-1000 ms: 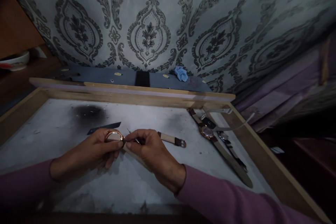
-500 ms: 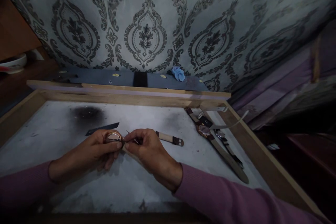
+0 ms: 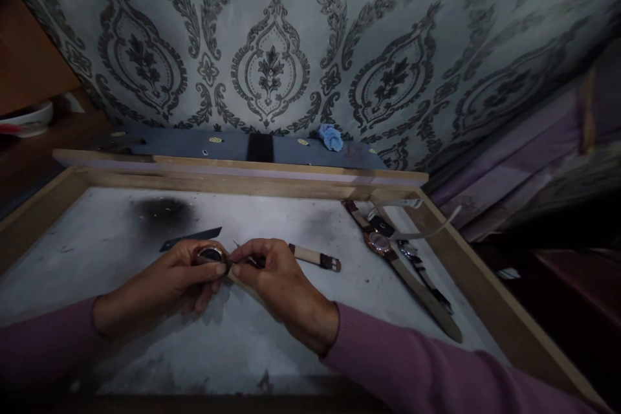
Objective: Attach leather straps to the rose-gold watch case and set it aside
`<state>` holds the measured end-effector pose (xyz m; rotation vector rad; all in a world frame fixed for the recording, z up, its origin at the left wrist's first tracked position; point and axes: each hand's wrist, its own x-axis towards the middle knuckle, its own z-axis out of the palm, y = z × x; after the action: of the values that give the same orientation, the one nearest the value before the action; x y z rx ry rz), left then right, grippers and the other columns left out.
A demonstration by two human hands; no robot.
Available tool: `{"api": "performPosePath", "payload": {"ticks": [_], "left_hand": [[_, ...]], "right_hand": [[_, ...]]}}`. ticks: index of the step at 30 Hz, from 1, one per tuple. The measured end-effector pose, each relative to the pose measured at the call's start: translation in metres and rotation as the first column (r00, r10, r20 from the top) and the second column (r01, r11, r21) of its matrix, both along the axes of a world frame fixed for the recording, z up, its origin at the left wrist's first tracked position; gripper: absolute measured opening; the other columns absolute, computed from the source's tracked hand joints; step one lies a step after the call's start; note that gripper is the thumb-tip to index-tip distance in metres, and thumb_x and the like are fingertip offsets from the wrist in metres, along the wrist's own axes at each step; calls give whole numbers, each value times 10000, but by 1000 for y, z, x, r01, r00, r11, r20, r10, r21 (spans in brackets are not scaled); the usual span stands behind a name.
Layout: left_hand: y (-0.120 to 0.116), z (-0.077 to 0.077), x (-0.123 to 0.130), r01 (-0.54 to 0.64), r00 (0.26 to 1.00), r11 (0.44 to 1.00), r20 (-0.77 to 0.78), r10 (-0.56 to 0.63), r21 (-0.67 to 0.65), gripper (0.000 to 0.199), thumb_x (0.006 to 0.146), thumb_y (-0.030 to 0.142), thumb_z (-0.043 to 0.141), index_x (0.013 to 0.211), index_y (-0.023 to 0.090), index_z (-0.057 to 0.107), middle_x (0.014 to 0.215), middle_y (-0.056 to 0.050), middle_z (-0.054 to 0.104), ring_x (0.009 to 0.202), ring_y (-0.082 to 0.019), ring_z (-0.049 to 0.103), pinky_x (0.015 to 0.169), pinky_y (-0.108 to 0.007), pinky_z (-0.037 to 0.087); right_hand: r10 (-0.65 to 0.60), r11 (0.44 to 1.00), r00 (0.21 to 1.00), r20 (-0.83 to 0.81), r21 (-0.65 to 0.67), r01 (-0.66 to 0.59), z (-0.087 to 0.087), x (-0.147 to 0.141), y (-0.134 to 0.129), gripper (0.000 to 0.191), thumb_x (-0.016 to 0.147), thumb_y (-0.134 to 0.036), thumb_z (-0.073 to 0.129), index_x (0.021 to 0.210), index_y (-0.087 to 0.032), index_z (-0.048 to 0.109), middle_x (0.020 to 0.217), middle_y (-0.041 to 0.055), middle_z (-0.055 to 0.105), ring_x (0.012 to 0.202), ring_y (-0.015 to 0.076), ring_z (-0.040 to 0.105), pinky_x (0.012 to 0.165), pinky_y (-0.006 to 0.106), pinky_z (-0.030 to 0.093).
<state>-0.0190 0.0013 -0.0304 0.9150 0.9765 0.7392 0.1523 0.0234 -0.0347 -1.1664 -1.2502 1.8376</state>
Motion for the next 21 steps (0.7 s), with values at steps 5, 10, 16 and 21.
{"api": "performPosePath", "payload": {"ticks": [5,10,16,21], "left_hand": [[0,3,0,2,1000,1000,15,-2,-12,267,735,351,697,680,158,521,517,53,558,352,-51,482,320,-151,304],[0,4,-1,12,1000,1000,20,-11,-16,268,740,343,695,665,159,516,526,50,563,354,-48,483,322,-148,300],[2,5,-4,45,999,999,2,-45,-24,304,732,390,710,656,159,527,513,45,553,365,-60,494,337,-161,308],[4,9,-8,120,992,992,-42,-121,-38,284,783,385,644,644,158,548,459,29,544,370,-71,481,356,-173,316]], "right_hand": [[12,1000,1000,-5,-14,-12,3,1,1,252,610,-313,773,776,-160,662,692,9,650,663,130,568,616,257,425],[55,997,998,-8,-56,-56,14,2,0,214,620,-259,763,766,-158,644,686,7,644,677,128,570,643,261,425],[57,998,998,16,-28,-56,15,2,1,188,648,-282,748,756,-156,659,700,12,655,648,112,548,606,247,410],[71,997,997,39,-37,-69,19,3,2,166,658,-265,740,760,-159,664,715,7,658,661,112,555,621,248,421]]}}
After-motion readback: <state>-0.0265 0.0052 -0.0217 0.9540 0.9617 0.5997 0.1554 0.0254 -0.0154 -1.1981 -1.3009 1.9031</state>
